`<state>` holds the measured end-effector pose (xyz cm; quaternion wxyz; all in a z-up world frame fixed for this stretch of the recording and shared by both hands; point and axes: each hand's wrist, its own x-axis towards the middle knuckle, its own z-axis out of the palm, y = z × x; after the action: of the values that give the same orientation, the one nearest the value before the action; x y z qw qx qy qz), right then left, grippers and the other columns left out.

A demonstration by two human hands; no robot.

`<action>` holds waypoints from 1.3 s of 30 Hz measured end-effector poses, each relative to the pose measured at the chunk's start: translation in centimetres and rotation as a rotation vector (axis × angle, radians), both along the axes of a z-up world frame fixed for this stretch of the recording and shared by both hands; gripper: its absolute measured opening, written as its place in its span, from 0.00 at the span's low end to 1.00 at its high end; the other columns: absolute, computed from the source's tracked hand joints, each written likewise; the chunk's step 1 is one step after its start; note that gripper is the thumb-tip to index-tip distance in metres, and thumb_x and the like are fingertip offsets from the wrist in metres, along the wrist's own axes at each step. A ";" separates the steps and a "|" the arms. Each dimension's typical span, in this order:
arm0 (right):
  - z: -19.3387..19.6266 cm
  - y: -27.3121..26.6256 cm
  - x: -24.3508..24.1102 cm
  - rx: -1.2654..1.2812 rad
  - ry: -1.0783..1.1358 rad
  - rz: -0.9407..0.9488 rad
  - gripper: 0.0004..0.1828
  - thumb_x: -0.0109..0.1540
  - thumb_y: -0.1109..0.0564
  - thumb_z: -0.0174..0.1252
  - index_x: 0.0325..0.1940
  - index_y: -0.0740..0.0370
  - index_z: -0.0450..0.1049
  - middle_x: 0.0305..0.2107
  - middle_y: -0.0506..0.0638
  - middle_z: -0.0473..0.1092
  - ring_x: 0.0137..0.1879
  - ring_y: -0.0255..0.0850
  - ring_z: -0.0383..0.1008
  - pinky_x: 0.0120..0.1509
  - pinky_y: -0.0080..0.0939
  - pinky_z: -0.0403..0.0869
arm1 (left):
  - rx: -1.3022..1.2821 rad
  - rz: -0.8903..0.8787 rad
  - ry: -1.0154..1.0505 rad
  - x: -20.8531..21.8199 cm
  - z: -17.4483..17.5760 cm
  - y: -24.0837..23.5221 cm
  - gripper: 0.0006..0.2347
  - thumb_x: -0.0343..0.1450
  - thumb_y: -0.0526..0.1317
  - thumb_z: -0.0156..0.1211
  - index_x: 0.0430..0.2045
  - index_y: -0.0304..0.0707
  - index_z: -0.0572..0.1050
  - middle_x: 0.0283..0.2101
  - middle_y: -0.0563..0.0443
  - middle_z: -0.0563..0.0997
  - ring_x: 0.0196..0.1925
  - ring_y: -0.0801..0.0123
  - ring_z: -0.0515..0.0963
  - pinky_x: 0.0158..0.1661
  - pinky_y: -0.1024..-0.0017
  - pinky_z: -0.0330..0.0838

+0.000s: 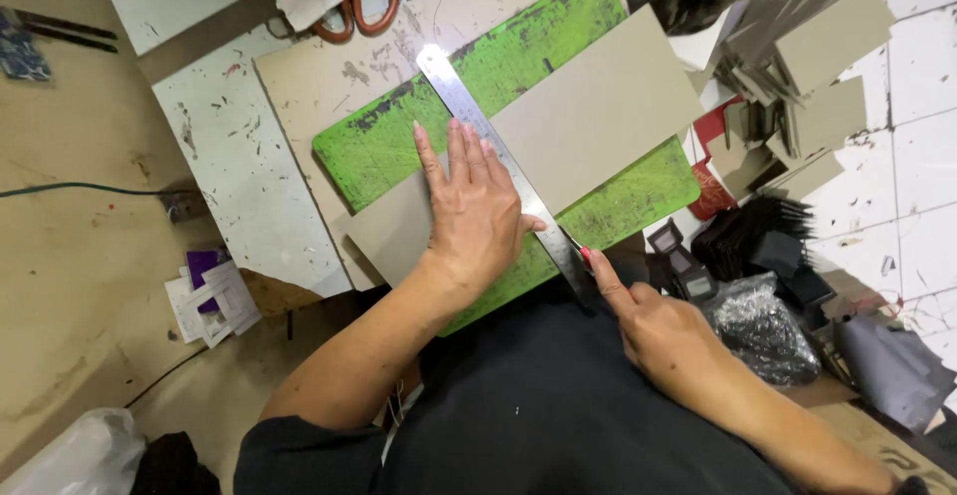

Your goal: Cutting cardboard sheets into smaller rectangular pieces using a metal ruler and a utility knife.

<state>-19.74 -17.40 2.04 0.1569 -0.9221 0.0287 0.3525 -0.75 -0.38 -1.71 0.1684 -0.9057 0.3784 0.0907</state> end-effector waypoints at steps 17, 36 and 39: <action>1.1 1.9 15.0 0.087 -0.275 0.078 0.40 0.63 0.57 0.45 0.81 0.56 0.48 0.28 0.64 0.74 0.37 0.66 0.79 0.42 0.63 0.76 | -0.355 0.035 0.078 0.4 1.6 0.2 0.46 0.55 0.66 0.72 0.53 0.15 0.73 0.59 0.16 0.73 0.70 0.28 0.64 0.66 0.21 0.27; 4.9 -0.6 5.1 0.041 -0.225 -0.062 0.40 0.63 0.53 0.43 0.82 0.45 0.47 0.32 0.60 0.73 0.40 0.65 0.78 0.40 0.63 0.78 | -0.404 0.036 0.094 0.2 1.8 0.3 0.47 0.56 0.65 0.73 0.53 0.10 0.71 0.59 0.10 0.70 0.70 0.23 0.63 0.64 0.19 0.24; 4.3 1.1 10.6 0.142 -0.343 -0.055 0.37 0.65 0.58 0.44 0.80 0.55 0.50 0.35 0.67 0.74 0.39 0.71 0.76 0.40 0.73 0.73 | -0.341 0.040 0.097 0.4 1.9 0.0 0.48 0.56 0.66 0.71 0.54 0.12 0.71 0.60 0.12 0.70 0.70 0.25 0.62 0.65 0.20 0.24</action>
<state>-9.13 -16.31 6.30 0.2338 -0.9542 0.0019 0.1867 -0.38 -0.36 0.24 -0.0079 -0.9230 0.3778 0.0724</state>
